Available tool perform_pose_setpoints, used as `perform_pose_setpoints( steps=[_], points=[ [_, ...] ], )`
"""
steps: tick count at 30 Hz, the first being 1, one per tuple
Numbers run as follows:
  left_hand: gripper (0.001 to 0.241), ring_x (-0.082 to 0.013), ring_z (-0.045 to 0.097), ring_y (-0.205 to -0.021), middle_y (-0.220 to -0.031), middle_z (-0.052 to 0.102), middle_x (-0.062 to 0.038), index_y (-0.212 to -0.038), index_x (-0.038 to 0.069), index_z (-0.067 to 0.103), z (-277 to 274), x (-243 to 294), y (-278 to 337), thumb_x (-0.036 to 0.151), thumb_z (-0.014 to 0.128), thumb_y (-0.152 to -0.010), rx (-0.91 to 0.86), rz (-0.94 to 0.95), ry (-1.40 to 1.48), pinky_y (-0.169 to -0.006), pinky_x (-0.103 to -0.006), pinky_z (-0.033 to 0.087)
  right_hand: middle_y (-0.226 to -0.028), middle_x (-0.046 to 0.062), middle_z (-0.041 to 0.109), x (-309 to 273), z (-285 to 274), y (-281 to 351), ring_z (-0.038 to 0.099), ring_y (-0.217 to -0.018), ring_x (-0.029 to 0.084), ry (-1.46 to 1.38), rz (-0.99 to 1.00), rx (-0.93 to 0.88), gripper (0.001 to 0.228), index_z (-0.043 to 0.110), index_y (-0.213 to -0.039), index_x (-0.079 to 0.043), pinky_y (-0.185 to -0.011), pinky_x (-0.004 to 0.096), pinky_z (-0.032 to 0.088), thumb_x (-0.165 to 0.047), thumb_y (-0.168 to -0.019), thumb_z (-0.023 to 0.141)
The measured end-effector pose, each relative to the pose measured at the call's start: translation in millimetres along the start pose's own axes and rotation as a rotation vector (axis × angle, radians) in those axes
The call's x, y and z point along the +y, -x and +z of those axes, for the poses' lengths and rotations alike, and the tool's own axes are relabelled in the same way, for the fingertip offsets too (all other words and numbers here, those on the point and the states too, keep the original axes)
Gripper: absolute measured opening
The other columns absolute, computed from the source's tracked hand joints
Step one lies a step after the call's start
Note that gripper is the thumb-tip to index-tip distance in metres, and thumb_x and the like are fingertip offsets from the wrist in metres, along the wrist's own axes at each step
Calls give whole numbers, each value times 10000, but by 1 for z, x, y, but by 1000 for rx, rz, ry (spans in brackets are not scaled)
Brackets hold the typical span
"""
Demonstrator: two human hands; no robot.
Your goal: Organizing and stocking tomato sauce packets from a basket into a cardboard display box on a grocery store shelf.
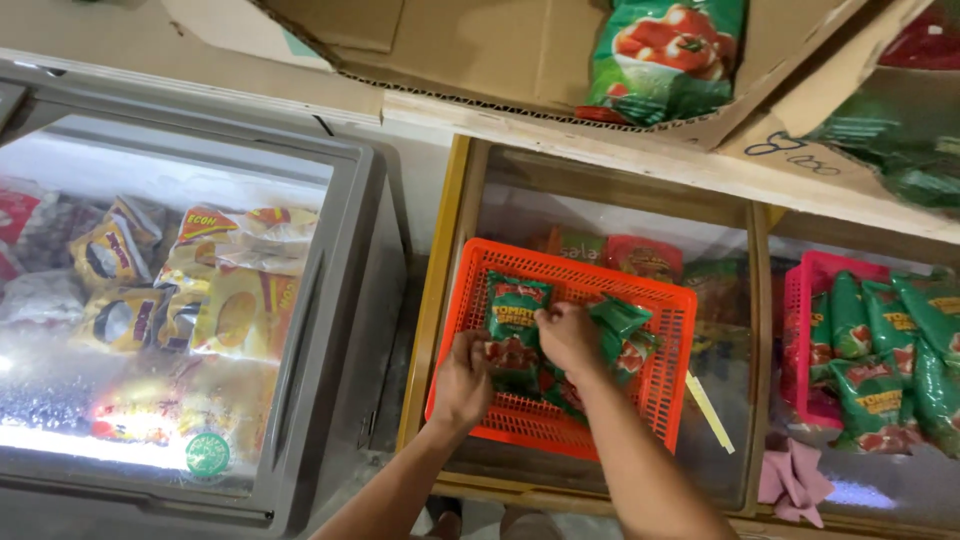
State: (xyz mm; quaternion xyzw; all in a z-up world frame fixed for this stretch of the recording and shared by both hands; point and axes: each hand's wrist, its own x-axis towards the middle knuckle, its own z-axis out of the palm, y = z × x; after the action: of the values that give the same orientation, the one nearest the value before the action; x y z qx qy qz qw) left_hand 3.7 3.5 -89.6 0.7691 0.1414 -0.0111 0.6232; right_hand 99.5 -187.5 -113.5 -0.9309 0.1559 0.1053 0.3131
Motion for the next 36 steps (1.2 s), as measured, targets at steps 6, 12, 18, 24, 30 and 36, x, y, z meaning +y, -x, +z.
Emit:
perform_pose_setpoints(
  steps=[6, 12, 18, 24, 30, 36],
  points=[
    [560, -450, 683, -993, -1050, 716, -251, -1236, 40, 520, 24, -39, -12, 469, 648, -901, -49, -57, -478, -853, -548, 539, -1050, 218, 759, -15, 27, 4, 716, -998, 371, -107, 116, 44, 354, 718, -1049, -33, -861, 463, 553, -362, -949, 638],
    [691, -478, 643, -1021, -1095, 670, -272, -1255, 28, 517, 23, -3, -4, 507, 750, -815, 0, 30, -447, -863, -544, 535, -821, 138, 487, -23, -12, 38, 486, -711, 315, -396, 157, -136, 308, 558, -1024, -33, -676, 500, 414, -332, -1051, 487],
    [719, -214, 788, -1040, -1104, 796, -87, -1374, 53, 483, 11, 11, -11, 329, 818, -801, -321, -225, 37, -932, -351, 604, -735, 55, 479, -21, -37, 56, 466, -675, 176, -658, 54, -77, 194, 596, -947, -35, -674, 384, 432, -225, -960, 558],
    [683, -175, 791, -907, -1025, 795, -121, -1363, 27, 565, 2, 35, -16, 240, 859, -784, -444, 38, 511, -847, -359, 641, -729, 1, 540, -24, -44, 33, 486, -698, 98, -835, -309, 136, 151, 646, -894, -12, -640, 306, 423, -155, -937, 627],
    [639, -130, 831, -895, -933, 857, -68, -1252, 79, 694, -2, 60, -45, 302, 934, -704, -120, 360, 192, -859, -319, 642, -710, -15, 533, -70, -92, 38, 456, -653, 66, -981, -427, 98, 98, 675, -905, -20, -573, 251, 348, -107, -947, 664],
    [595, -198, 825, -846, -885, 862, -132, -1172, 19, 726, -17, 117, -59, 270, 987, -700, -66, 615, 323, -830, -353, 639, -773, -39, 614, -153, -170, 74, 530, -703, 35, -1091, -593, 195, 72, 669, -932, -30, -623, 223, 435, -100, -923, 680]
  ],
)
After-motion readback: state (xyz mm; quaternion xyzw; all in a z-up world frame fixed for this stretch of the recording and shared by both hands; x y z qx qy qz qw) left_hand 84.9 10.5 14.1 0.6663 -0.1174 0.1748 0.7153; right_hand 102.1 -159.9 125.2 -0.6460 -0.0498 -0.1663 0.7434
